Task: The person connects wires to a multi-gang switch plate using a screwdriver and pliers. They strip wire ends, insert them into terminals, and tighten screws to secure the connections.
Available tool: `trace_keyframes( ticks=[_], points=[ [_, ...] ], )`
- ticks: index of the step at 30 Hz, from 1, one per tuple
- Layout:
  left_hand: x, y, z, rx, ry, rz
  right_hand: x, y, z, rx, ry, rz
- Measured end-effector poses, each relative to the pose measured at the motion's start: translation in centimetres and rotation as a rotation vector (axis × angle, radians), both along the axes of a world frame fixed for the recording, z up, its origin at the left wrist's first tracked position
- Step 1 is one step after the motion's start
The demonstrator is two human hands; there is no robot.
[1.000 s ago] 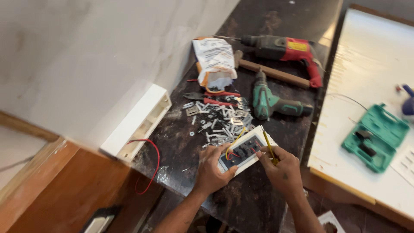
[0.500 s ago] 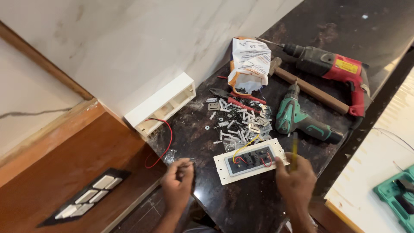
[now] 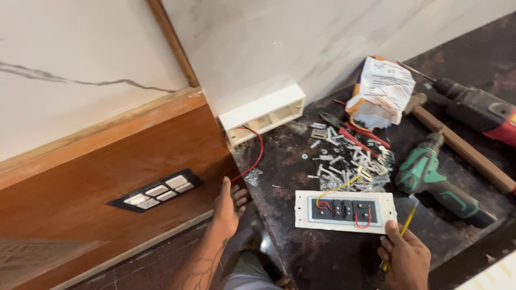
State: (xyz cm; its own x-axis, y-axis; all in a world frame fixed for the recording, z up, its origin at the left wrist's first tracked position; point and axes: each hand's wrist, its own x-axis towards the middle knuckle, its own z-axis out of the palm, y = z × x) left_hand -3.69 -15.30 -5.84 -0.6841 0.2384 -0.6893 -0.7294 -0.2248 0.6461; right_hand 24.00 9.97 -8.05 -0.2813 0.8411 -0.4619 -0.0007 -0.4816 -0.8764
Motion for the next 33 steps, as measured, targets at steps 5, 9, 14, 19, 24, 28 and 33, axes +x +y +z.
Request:
trace_keyframes(
  ticks=[5,9,14,19,24,28,33],
  points=[
    [-2.2,0.4,0.2,0.16,-0.062,0.07,-3.1,-2.0,0.1,-0.086,-0.008,0.008],
    [-2.2,-0.3,-0.1,0.176,0.114,0.113,-6.4,-3.4,0.2,-0.048,0.142,0.069],
    [0.4,-2.3,-0.4,-0.068,0.53,0.066,-8.5,-3.4,0.0,-0.031,0.057,0.059],
    [2.0,-3.3,0.4,-0.226,1.133,-0.21,-8.6,-3.5,0.2,0.071,-0.182,0.111],
    [1.3,-1.6,1.4,-0.298,1.333,-0.442,-7.3,-3.0,0.6,0.339,-0.679,0.179],
    [1.1,-0.5,2.1,-0.264,1.469,-0.537,-5.4,-2.4,-0.2,0.662,-0.846,0.134],
    [0.9,0.6,2.3,-0.17,1.521,-0.681,-2.9,-2.9,-1.0,0.698,-0.756,0.244]
  ],
)
